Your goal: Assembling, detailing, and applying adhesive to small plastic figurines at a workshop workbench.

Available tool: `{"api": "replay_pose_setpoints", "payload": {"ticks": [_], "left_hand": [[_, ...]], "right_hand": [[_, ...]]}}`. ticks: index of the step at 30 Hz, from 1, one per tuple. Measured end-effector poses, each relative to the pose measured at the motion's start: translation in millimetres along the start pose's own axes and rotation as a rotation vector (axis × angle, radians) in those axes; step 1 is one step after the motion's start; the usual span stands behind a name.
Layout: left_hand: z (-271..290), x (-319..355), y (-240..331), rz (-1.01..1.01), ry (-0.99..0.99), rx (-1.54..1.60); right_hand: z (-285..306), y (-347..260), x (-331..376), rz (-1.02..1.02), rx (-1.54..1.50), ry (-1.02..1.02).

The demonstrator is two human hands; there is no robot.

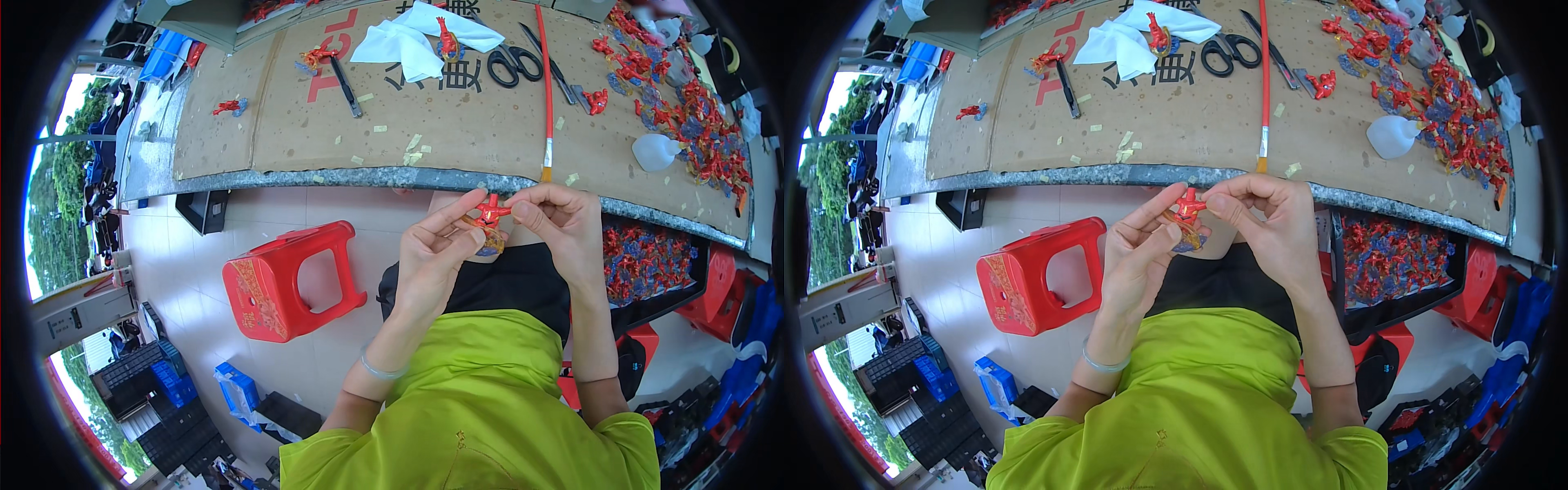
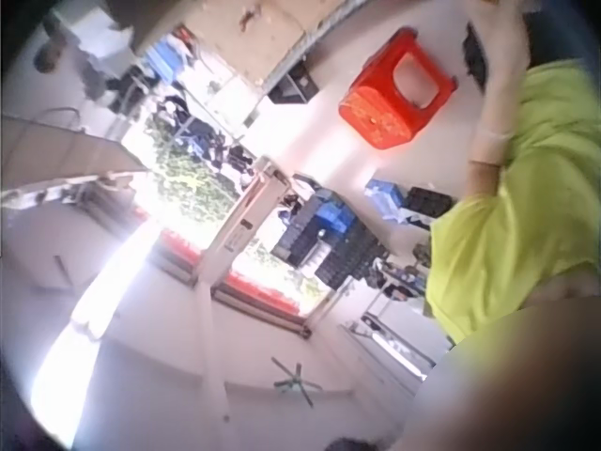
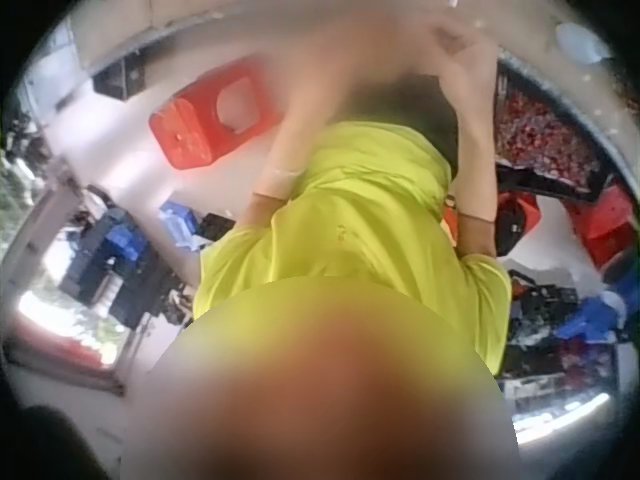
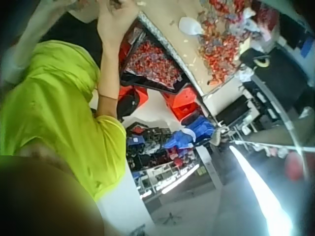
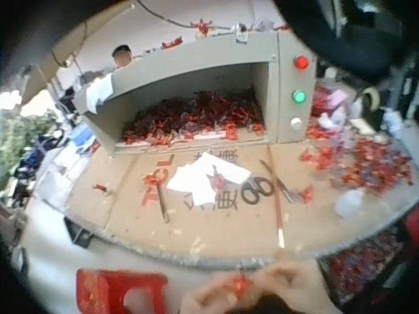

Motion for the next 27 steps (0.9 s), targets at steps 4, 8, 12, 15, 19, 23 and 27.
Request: {"api": "replay_pose_setpoints", "payload": {"ticks": [4, 8, 12, 15, 19, 23, 27], "left_hand": [[-1, 1, 3, 0.009, -0.021, 0.007], [8, -1, 0, 0.002, -0.041, -0.025], [-1, 0, 6, 0.021, -0.043, 0.072], [-1, 1, 5, -0.037, -0.019, -0.057], [-3, 2, 6, -0.115, 0.003, -0.243], [-2, 1, 5, -0.165, -0.018, -0.331], [-3, 0, 7, -0.222, -0.063, -0.342]], "right_hand": [[0, 0, 0, 0.079, 0.008, 0.000], [1, 0, 0, 0.006, -0.029, -0.023], [4, 0, 0, -0.041, -0.069, -0.048], [4, -1, 0, -0.040, -0.051, -0.045], [5, 2, 0, -0.011, -0.068, -0.036], [6, 3, 0, -0.032, -0.090, -0.046], [7, 5, -2, -0.043, -0.060, -0.046]]}}
Point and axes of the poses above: each hand's wrist, its own x-axis away from the middle knuckle, its own z-axis out of the back of the hand, y = z × x, the point moved 2 cm from there along -x, towards the middle knuckle, and after that the axes turned 4 degrees about x, right-handed, at the moved point
